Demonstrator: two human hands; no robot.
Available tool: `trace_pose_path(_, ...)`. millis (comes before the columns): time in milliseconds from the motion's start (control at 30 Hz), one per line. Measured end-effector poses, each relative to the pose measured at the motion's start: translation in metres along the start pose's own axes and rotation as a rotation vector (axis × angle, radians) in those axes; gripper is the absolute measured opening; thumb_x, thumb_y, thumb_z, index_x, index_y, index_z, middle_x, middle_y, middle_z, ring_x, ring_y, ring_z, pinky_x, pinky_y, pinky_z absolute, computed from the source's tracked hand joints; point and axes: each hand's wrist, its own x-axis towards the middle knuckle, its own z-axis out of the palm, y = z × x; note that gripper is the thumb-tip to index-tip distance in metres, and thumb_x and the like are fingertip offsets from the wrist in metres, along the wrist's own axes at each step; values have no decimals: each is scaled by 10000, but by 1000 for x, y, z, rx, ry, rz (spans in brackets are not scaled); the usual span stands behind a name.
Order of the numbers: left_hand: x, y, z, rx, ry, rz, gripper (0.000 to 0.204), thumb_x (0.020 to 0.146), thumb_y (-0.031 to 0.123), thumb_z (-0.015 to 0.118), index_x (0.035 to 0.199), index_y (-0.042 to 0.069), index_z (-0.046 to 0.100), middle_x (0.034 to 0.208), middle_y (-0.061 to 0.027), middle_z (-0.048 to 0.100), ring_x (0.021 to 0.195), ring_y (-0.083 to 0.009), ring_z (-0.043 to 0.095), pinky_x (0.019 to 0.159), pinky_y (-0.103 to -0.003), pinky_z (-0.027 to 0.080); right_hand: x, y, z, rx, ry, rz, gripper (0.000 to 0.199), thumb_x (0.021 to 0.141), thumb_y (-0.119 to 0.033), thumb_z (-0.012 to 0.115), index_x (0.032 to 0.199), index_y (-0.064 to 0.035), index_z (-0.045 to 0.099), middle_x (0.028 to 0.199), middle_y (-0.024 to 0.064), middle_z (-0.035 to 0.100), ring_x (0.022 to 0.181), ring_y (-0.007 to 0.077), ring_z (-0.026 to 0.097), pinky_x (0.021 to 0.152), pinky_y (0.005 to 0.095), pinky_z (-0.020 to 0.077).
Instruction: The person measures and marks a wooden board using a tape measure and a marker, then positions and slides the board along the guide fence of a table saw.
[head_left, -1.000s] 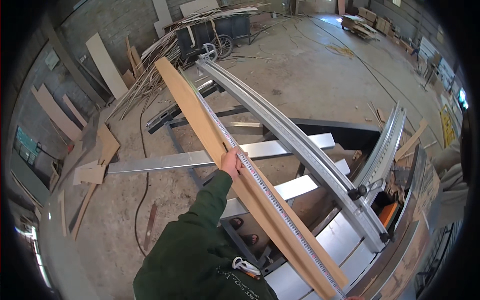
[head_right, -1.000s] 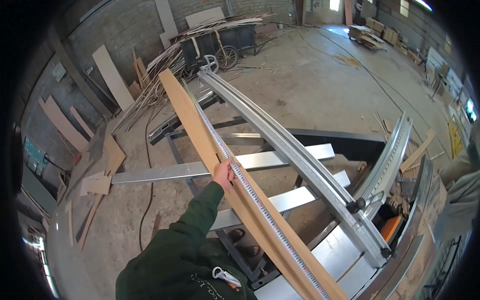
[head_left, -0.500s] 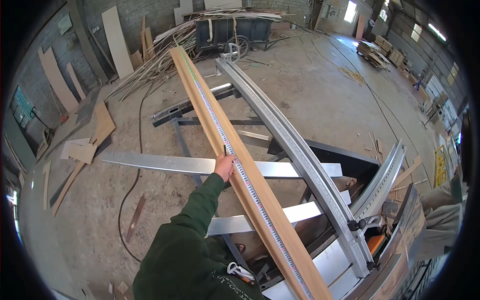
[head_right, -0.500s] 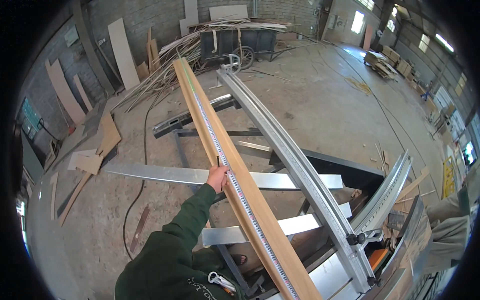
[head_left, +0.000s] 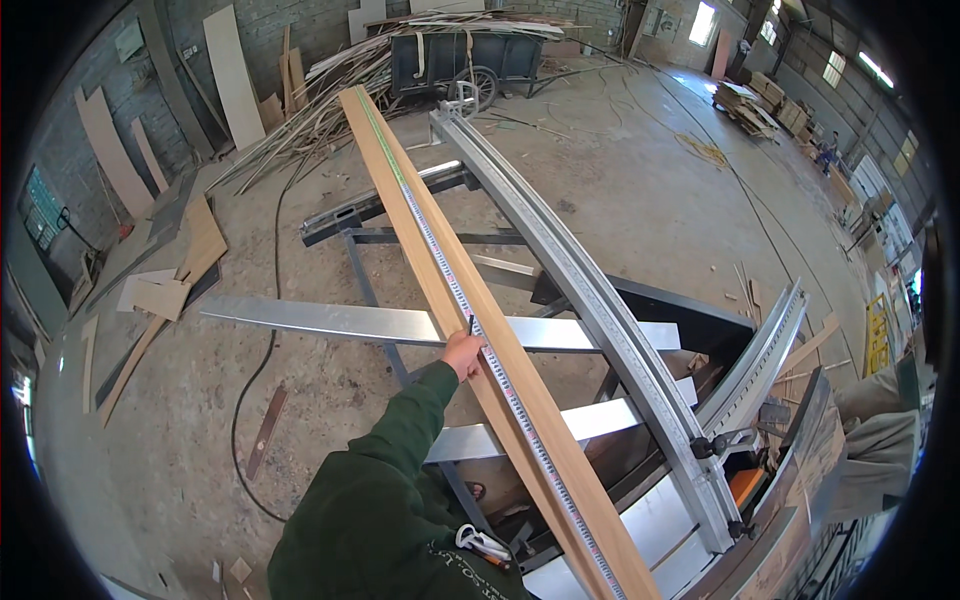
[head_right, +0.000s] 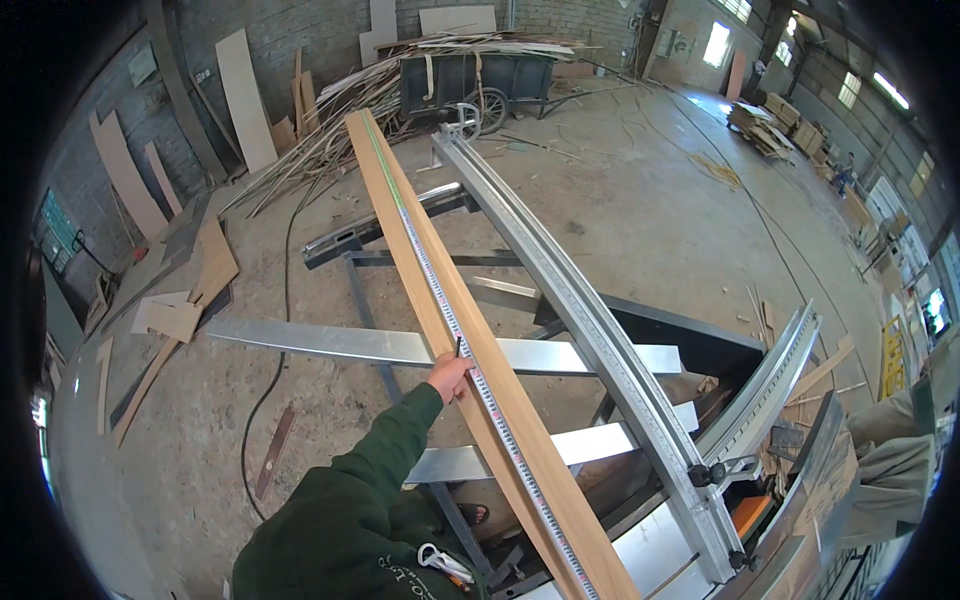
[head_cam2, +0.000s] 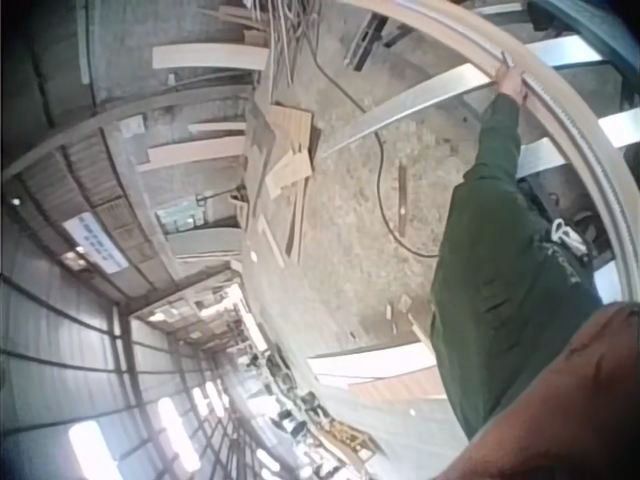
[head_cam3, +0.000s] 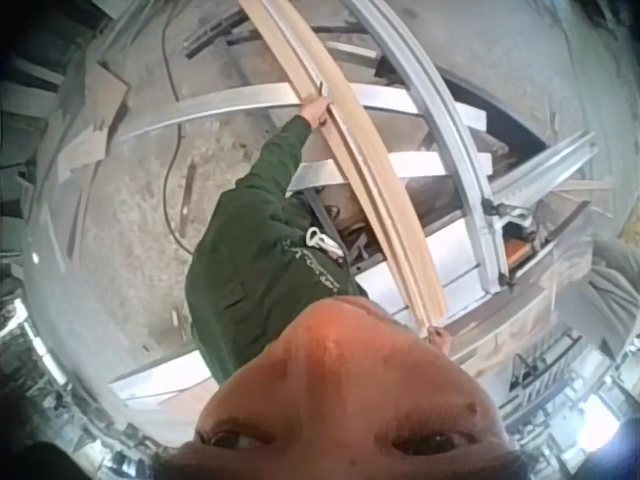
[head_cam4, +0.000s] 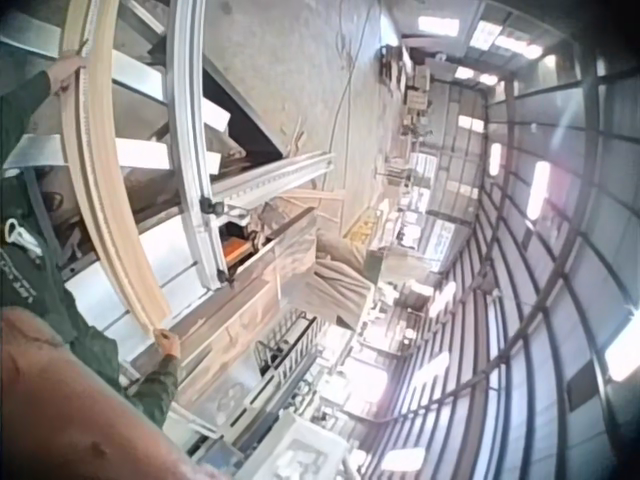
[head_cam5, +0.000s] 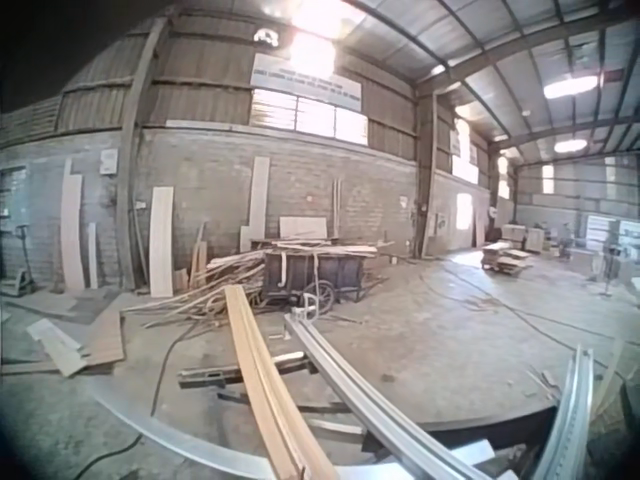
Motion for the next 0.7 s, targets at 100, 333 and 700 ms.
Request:
trace_pose_path(100,0,-2,-5,1,11,36,163,921,150,545,941,7,619,688,-137,631,369,-180,454,306,-368,365,-1,-19,-1,-58,26,11,327,924,-280,721,994,39,745,780,77,700,761,136,592,693,383,511)
trace_pose_path(333,9,6,4,47,7,7,162,927,149,562,958,-3,609,720,-149,637,363,-187,431,318,-398,362,-4,-31,9,-47,135,38,332,898,-259,715,1059,28,757,859,135,759,788,169,648,758,374,542)
trace_pose_path(700,-2,-6,4,252,-118,-22,278,969,341,586,1010,67,614,806,-123,699,546,-196,613,383,-323,433,52,35,18,-111,437,-77,314,818,-422,724,889,-121,781,899,160,732,899,375,695,814,483,564)
